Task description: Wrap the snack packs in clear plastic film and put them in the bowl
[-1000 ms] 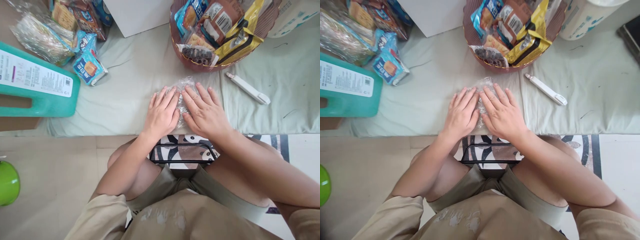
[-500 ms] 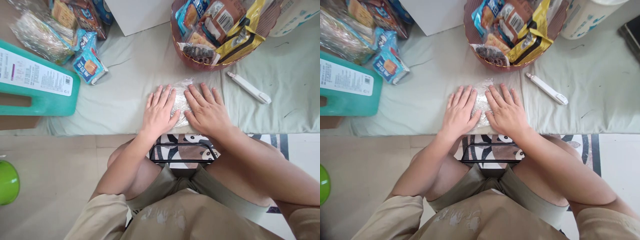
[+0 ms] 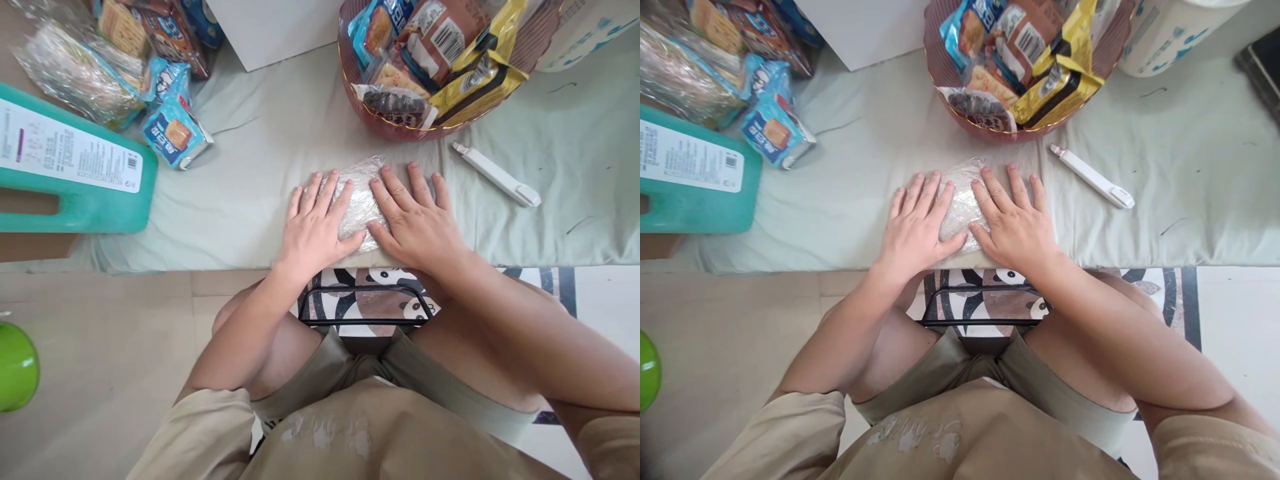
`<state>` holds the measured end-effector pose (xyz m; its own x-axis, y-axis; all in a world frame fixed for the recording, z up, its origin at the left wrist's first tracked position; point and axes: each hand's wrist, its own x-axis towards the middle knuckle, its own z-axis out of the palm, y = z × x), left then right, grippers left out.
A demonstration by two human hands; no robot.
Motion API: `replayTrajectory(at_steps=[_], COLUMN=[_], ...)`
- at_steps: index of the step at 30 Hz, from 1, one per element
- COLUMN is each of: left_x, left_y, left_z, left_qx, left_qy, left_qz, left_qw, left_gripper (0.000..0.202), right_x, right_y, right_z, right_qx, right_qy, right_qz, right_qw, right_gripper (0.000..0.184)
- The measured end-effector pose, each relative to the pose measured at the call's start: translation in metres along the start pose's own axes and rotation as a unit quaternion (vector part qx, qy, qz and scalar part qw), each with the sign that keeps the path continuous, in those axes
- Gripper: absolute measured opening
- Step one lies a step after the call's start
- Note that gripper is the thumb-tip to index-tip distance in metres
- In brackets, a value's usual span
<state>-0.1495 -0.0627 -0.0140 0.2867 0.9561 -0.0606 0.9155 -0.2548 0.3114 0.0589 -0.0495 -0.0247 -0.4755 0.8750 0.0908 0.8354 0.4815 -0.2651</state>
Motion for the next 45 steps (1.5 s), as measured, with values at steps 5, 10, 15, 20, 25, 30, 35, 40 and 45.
replayTrajectory(at_steps=[5, 10, 15, 20, 25, 30, 35, 40, 45], left_x=[-0.001, 0.000, -0.004, -0.009, -0.007, -0.006, -0.007, -0.007, -0.005], left_y=[-0.001, -0.003, -0.006, -0.012, -0.018, -0.017, -0.017, -0.022, -0.028], left_z=[-0.006, -0.013, -0.009, -0.006, -0.011, -0.014, -0.012, -0.012, -0.009], left_qx=[0.020, 0.029, 0.024, 0.008, -0.006, -0.003, 0.024, 0.018, 0.008], left_qy=[-0.039, -0.078, -0.041, 0.057, 0.095, 0.079, 0.126, 0.141, 0.151], left_qz=[0.012, 0.011, 0.035, 0.086, 0.105, 0.054, -0.037, -0.041, -0.025], left_qw=[0.999, 0.996, 0.998, 0.995, 0.990, 0.995, 0.991, 0.989, 0.988], left_gripper=[0.099, 0.102, 0.100, 0.074, 0.027, 0.027, 0.027, 0.026, 0.025], right_x=[0.000, 0.000, 0.001, 0.002, 0.005, 0.002, -0.002, 0.004, 0.012], right_y=[0.002, 0.002, 0.000, 0.011, 0.025, 0.023, 0.022, 0.027, 0.025], right_z=[0.001, -0.001, -0.002, 0.000, -0.009, -0.024, -0.013, -0.004, 0.000], right_qx=[-0.015, -0.026, -0.024, 0.002, 0.028, 0.072, 0.076, 0.069, 0.070], right_qy=[-0.004, -0.016, -0.028, -0.036, -0.028, 0.006, -0.011, 0.036, 0.097], right_qz=[-0.008, -0.007, -0.001, -0.018, -0.065, -0.092, -0.221, -0.235, -0.229], right_qw=[1.000, 1.000, 0.999, 0.999, 0.997, 0.993, 0.972, 0.969, 0.966], right_gripper=[0.069, 0.070, 0.070, 0.072, 0.060, 0.046, 0.054, 0.027, 0.014])
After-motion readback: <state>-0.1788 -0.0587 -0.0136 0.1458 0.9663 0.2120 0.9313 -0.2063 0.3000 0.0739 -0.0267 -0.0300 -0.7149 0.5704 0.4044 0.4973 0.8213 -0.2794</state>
